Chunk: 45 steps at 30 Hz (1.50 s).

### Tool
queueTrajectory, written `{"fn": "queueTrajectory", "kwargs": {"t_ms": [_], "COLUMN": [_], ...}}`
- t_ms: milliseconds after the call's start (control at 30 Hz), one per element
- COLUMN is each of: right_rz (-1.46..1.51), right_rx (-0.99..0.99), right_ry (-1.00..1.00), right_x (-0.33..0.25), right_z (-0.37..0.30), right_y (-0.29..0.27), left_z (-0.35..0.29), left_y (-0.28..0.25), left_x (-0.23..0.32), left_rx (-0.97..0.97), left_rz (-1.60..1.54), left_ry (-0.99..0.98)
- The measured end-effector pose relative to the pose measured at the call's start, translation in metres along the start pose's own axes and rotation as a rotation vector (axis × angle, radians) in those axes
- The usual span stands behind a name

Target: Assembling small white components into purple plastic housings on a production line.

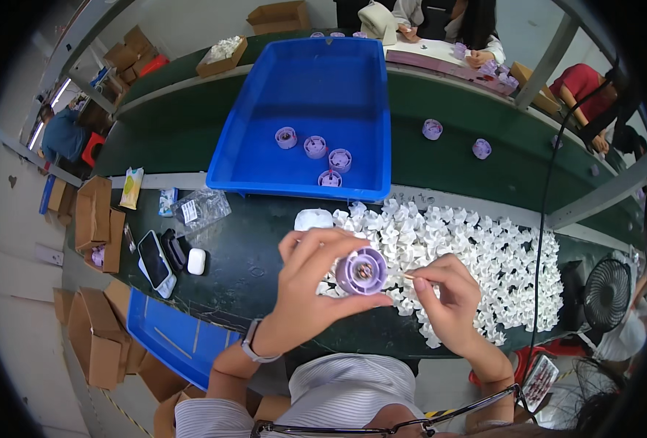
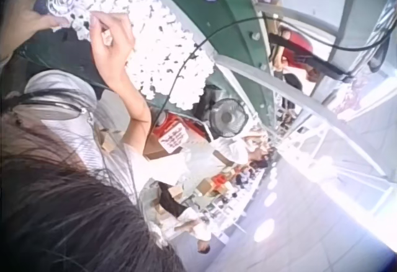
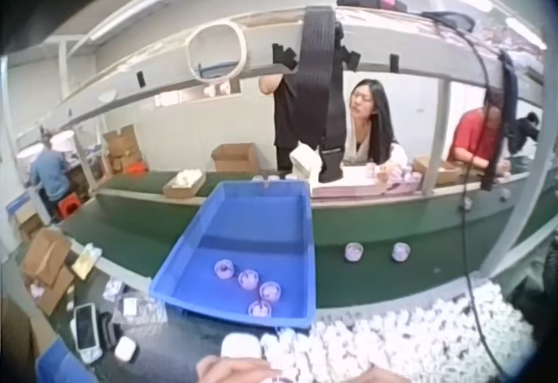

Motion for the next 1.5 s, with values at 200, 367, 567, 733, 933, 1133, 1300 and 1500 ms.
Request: {"fn": "queueTrajectory", "kwargs": {"t_ms": [200,367,567,733,933,1133,1300,1500], "right_rz": [-0.256,-0.374,-0.432,-0.381,-0.108,0.099,-0.005,-0.454], "right_rx": [-0.081,-0.092,-0.090,-0.108,-0.120,-0.051,-0.192,-0.394], "right_ry": [-0.152,-0.273,-0.378,-0.387,-0.132,0.266,0.322,0.073], "right_x": [-0.023,-0.030,-0.031,-0.032,-0.023,0.026,0.056,0.081], "right_z": [0.006,0.005,-0.001,-0.002,0.001,0.006,0.005,0.000], "right_y": [0.006,0.008,0.010,0.013,0.012,0.000,0.014,0.027], "left_z": [-0.013,-0.014,-0.022,-0.028,-0.032,-0.044,-0.056,-0.068], "left_y": [0.009,0.008,0.011,0.015,0.016,0.017,0.017,0.015], "left_x": [-0.004,-0.003,-0.007,-0.011,-0.015,-0.029,-0.041,-0.045], "left_rx": [0.016,-0.023,-0.056,-0.108,-0.147,-0.124,-0.121,-0.046], "left_rz": [-0.280,-0.301,-0.346,-0.432,-0.528,-0.757,-0.920,-0.897], "left_ry": [-0.137,-0.111,-0.187,-0.222,-0.308,-0.378,-0.557,-0.631]}}
Point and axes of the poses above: each hand's wrist, its own z-axis towards the middle knuckle, its own y-axis out of the palm, x = y × z, the point moved 4 cm from there along z, towards the middle knuckle, and after that the axes turned 9 degrees about -y, right-handed, at the moved point
